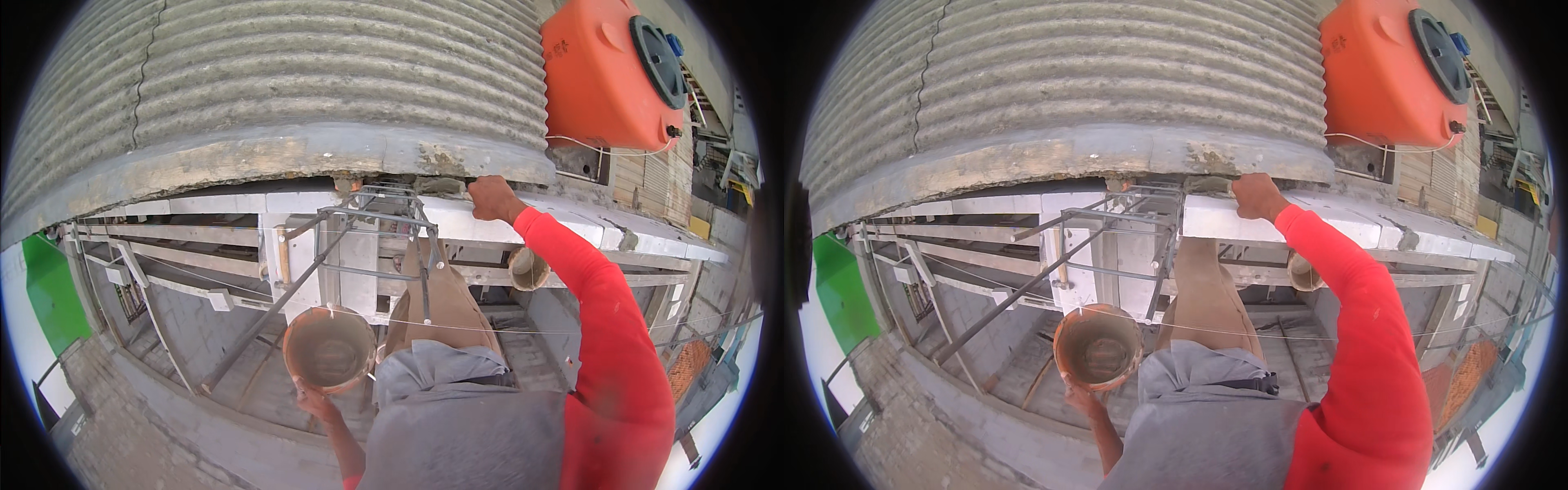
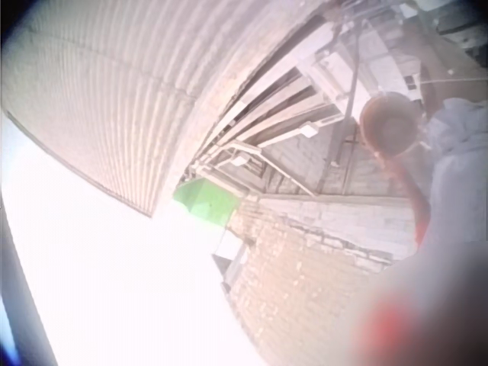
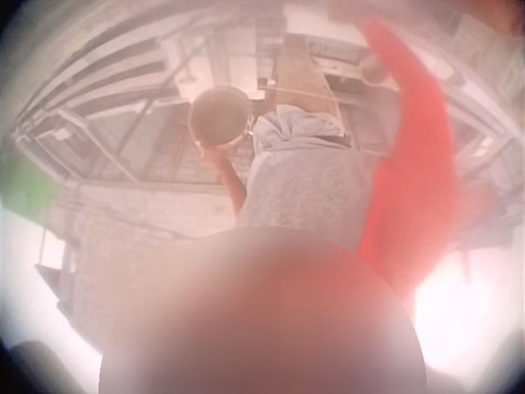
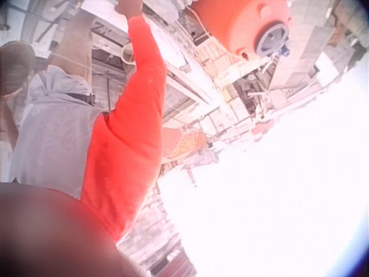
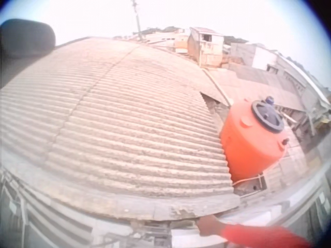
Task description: The person scoops cement from a bucket with a trowel and applies it to the edge of a corrugated roof. They repeatedly transfer cement between buckets and smooth the applied material along the roof edge.
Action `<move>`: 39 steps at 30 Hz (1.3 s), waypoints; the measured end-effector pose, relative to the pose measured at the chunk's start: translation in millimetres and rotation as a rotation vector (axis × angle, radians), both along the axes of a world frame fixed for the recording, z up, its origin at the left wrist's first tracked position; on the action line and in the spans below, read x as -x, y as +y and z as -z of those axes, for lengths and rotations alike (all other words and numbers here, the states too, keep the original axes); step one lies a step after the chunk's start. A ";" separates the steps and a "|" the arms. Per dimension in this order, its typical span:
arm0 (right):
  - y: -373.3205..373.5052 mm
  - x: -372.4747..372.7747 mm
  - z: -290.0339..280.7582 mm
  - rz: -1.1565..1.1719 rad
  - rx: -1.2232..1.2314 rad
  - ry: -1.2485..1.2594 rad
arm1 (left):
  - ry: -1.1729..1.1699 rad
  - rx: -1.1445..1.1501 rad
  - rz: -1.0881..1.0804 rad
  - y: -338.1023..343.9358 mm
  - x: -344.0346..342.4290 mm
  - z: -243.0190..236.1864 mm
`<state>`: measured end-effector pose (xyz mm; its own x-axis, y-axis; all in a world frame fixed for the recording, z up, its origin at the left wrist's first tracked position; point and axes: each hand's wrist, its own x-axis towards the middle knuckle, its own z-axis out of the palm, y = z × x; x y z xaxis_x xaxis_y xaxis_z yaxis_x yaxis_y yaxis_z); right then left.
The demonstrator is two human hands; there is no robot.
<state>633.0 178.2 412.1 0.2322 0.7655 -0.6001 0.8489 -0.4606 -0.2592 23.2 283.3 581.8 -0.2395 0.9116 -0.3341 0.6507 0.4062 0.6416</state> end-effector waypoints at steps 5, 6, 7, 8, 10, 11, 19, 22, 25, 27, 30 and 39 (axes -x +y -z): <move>4.5 -2.4 -24.4 -0.055 0.042 -0.069 | -0.052 -0.028 -0.050 -1.4 -1.1 16.7; 8.2 -5.5 -29.1 -0.088 0.048 -0.081 | -0.076 -0.033 -0.075 -0.5 -1.3 20.4; 9.6 -8.4 -35.0 -0.083 0.019 -0.089 | -0.101 -0.030 -0.094 -1.2 -0.6 22.8; 8.0 -11.6 -43.0 -0.081 -0.007 -0.097 | -0.104 -0.033 -0.124 -2.6 1.0 24.5; 8.4 -23.0 -61.8 -0.056 -0.031 -0.123 | -0.153 -0.029 -0.171 -7.6 3.5 30.6; 10.2 -28.6 -73.2 -0.031 -0.029 -0.135 | -0.134 -0.028 -0.216 -11.8 4.8 33.9; 91.0 -65.2 -224.4 0.396 -0.297 0.186 | -0.319 -0.060 -0.621 -53.9 10.6 66.4; 138.7 -56.5 -280.0 0.420 -0.353 0.394 | -0.091 -0.149 -0.758 -86.3 0.3 79.6; 187.3 -34.4 -317.1 0.367 -0.494 0.680 | -0.238 0.002 -1.120 -129.0 -1.5 99.4; 221.1 -17.6 -338.3 0.310 -0.557 0.750 | -0.316 0.034 -1.249 -168.5 -3.3 116.5; 267.2 7.1 -377.4 0.140 -0.624 0.735 | -0.264 0.051 -1.484 -237.0 -17.4 146.7; 372.7 118.9 -471.3 -0.399 -0.655 0.434 | -0.161 0.205 -2.089 -409.4 -129.6 186.9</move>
